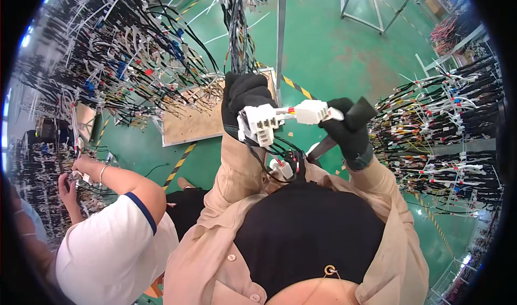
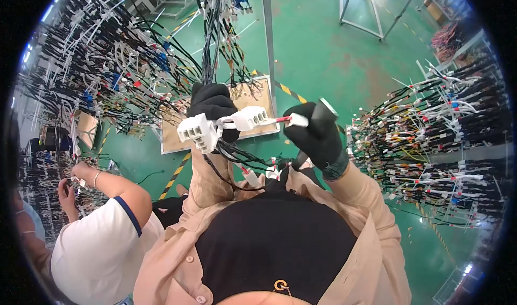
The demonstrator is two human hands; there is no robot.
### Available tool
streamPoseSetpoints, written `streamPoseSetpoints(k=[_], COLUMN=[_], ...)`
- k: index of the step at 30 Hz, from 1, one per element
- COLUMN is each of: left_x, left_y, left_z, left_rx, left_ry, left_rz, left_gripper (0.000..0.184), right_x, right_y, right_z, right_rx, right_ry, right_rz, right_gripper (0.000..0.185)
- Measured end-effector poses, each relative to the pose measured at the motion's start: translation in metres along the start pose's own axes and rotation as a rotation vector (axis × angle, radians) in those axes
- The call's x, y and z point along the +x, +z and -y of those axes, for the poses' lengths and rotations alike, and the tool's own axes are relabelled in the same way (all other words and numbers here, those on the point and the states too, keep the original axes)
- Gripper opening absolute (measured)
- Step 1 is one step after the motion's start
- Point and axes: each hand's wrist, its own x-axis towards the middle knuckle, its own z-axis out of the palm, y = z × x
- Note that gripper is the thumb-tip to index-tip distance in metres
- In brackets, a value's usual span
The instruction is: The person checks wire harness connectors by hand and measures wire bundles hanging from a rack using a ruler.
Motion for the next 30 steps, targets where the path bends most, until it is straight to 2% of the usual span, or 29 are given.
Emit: streamPoseSetpoints(k=[2, 5, 8, 9, 12, 15, 17, 20, 21, 23, 25, 27, 30], left_x=[-0.002, 0.001, 0.0, 0.0, 0.001, -0.001, -0.005, 0.004, 0.003, 0.001, 0.0, 0.001, 0.001], left_y=[0.002, -0.001, -0.002, -0.002, -0.008, -0.017, -0.014, 0.019, 0.015, 0.009, 0.006, 0.004, 0.001], left_z=[0.001, -0.001, -0.001, 0.0, -0.005, -0.016, -0.018, 0.042, 0.036, 0.031, 0.028, 0.027, 0.027], left_rx=[0.025, 0.06, 0.085, 0.092, 0.131, 0.188, 0.262, 0.039, 0.045, 0.063, 0.081, 0.102, 0.128], left_ry=[0.004, 0.006, 0.006, 0.002, -0.019, -0.047, -0.025, 0.086, 0.108, 0.099, 0.09, 0.08, 0.068], left_rz=[0.012, 0.029, 0.05, 0.06, 0.105, 0.155, 0.105, -0.041, -0.034, -0.038, -0.03, -0.023, -0.029], left_gripper=[0.027, 0.026, 0.026, 0.026, 0.026, 0.025, 0.026, 0.027, 0.027, 0.026, 0.026, 0.025, 0.023], right_x=[-0.001, -0.005, -0.003, -0.002, 0.0, 0.002, 0.008, 0.006, 0.007, 0.005, 0.011, 0.01, 0.014], right_y=[0.005, 0.009, 0.013, 0.011, 0.017, 0.025, 0.026, 0.025, 0.027, 0.03, 0.034, 0.041, 0.046], right_z=[0.017, 0.035, 0.026, 0.03, 0.04, 0.048, 0.061, 0.076, 0.076, 0.083, 0.072, 0.066, 0.069], right_rx=[0.002, -0.015, 0.114, 0.01, 0.069, 0.032, -0.026, -0.202, -0.196, -0.057, -0.048, 0.043, -0.036], right_ry=[-0.086, -0.092, -0.352, -0.332, -0.34, -0.421, -0.471, -0.416, -0.451, -0.282, -0.484, -0.459, -0.521], right_rz=[-0.082, -0.058, 0.033, 0.095, 0.151, 0.146, 0.211, 0.342, 0.34, 0.377, 0.368, 0.33, 0.317], right_gripper=[0.02, 0.023, 0.029, 0.033, 0.033, 0.031, 0.035, 0.041, 0.042, 0.042, 0.042, 0.042, 0.039])
